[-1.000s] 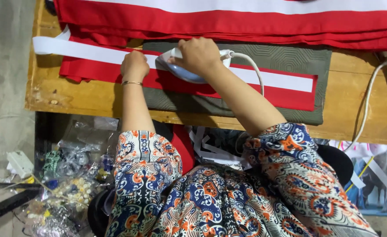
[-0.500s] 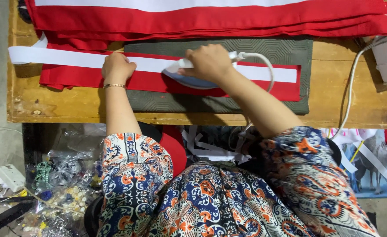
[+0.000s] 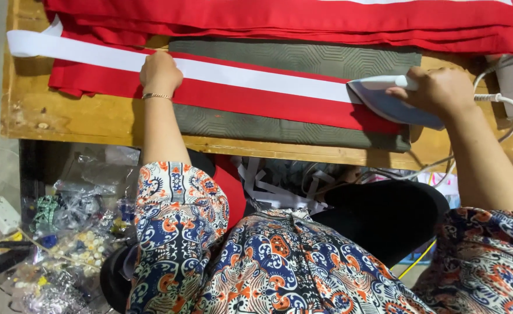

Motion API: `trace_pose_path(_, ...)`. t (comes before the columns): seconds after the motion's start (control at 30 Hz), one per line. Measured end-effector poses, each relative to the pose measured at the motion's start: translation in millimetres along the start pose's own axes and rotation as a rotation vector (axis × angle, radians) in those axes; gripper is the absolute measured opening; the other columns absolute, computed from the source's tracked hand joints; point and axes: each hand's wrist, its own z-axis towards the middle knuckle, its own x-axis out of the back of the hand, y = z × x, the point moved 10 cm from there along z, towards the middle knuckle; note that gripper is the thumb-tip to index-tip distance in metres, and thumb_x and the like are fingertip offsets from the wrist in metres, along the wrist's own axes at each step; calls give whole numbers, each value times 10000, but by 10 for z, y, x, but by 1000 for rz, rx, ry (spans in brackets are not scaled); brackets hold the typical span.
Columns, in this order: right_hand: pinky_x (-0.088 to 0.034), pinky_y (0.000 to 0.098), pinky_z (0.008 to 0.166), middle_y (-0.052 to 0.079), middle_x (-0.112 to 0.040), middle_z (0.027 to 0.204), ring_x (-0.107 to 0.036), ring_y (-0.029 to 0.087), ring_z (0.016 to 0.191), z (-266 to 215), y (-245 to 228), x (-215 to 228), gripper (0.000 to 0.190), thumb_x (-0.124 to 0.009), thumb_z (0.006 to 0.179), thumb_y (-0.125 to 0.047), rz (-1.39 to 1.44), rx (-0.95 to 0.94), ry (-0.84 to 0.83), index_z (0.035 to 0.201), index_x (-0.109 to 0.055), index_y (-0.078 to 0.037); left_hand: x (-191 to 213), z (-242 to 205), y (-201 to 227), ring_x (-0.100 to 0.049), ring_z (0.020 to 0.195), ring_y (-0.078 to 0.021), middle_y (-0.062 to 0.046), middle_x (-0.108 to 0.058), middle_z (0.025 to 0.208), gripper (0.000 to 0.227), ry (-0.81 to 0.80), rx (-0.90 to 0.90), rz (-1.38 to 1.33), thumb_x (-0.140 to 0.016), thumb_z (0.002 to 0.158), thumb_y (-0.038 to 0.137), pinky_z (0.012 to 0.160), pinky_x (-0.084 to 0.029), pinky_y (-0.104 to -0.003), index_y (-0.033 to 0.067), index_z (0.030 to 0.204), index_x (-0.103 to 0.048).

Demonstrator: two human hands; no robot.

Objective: The person irons a red and white striped fabric strip on a wooden table using a handheld iron. They repeatedly smooth the fabric, adjust its position, and iron different sections before folding the strip at the end.

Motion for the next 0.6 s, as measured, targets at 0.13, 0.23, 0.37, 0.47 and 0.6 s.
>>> trace_pose_path(0.13,-532,424,498,40,-689,679,-713,306,615,544,-556,465,691,-462,998,-915,161,2,-89,952,-579,-235,26,-32,-38,-670,1065,-414,-169,-698,1173,165,-19,30,-42,-630,970,142,755,-582,-515,83,1095,-720)
trace_pose_path(0.23,-540,459,450,88,-682,632,-717,347,575,1096,-1136,1077,718,-481,1006,-896,299,13,-76,968,-652,-200,41,-49,-54,-685,1009,-407,-176,-700,1138,175,-27,15,-66,-611,958,84,728,-585,-506,48,1116,-676)
trace_pose_path(0.37,-521,484,490,109,-722,700,-722,377,634,1838,-1962,1581,719,-485,959,-893,510,74,-104,999,-680,-203,32,-26,-149,-695,944,-392,-172,-707,1089,87,-37,44,-95,-630,942,54,674,-589,-470,43,1006,-689)
trace_pose_path(0.47,-517,442,466,61,-710,670,-707,316,588,2303,-2550,1979,662,-569,972,-838,588,130,-27,971,-717,-192,57,-25,-180,-694,994,-411,-185,-706,1124,143,-27,50,-91,-630,908,9,711,-604,-479,40,1030,-697)
trace_pose_path(0.6,-490,430,420,45,-712,655,-686,323,543,2670,-3061,2324,618,-654,955,-763,638,139,84,995,-729,-151,94,2,-237,-677,1080,-435,-213,-698,1182,217,21,61,-112,-658,883,3,777,-606,-494,32,1090,-717)
